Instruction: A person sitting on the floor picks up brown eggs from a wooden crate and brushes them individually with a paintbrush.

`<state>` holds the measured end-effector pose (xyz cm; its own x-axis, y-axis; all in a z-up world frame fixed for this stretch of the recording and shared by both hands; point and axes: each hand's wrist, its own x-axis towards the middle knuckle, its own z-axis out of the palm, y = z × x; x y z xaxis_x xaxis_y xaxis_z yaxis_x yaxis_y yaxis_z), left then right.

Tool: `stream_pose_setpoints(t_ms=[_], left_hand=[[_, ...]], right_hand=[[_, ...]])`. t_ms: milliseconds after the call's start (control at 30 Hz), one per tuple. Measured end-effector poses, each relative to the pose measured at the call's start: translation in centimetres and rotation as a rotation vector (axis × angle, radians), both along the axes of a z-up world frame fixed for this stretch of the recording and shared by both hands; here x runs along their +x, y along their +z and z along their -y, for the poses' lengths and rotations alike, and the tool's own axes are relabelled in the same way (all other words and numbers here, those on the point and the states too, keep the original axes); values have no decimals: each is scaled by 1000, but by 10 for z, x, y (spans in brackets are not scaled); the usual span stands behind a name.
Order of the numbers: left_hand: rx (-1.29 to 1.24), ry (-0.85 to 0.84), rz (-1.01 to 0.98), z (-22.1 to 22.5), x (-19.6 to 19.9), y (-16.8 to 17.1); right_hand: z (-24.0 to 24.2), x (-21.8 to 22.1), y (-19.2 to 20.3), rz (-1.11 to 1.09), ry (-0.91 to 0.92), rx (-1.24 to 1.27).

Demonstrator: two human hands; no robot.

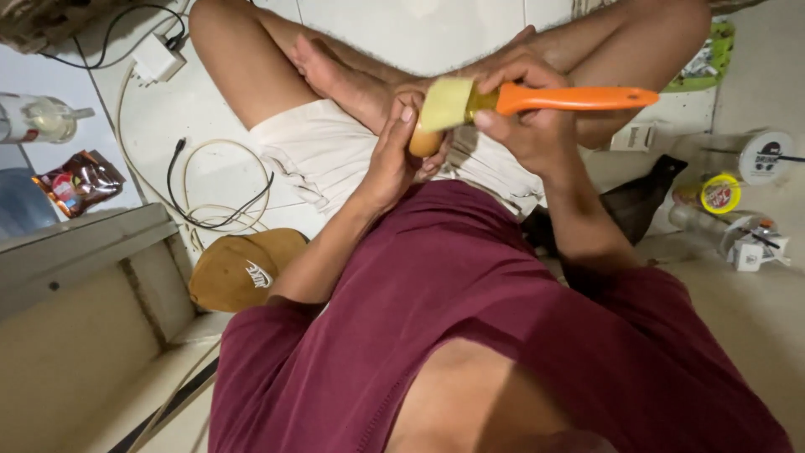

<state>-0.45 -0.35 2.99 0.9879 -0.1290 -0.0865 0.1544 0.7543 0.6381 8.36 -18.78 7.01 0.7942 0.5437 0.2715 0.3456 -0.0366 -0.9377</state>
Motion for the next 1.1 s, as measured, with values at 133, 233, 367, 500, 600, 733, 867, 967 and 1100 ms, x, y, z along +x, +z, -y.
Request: stream_pose_setpoints(t_ms=[133,233,367,500,600,733,867,967,1100], left_hand=[[135,30,-75,-4,-9,8],[-89,21,-208,-10,-10,5],[-10,82,-170,-18,-10,12],[-25,59,-83,-24,-10,12],[97,105,-253,-24,-15,3],[111,109,-243,-25,-14,7],[177,53,-48,-27,-19,10],[266,25,11,-27,-18,15],[368,48,-2,-23,-17,14]], right_hand=[[6,1,-5,-246,303,200],[4,2,-6,-26,9,50],[-4,-4,-5,-186,244,227],[-7,-8,2,-163,-35,56],[-7,-10,-2,-196,143,142],[-13,-12,8,-219,103,126],[-12,-13,11,-262,86,117],[-14,-9,6,-250,103,141],[-13,-4,3,-164,34,98]])
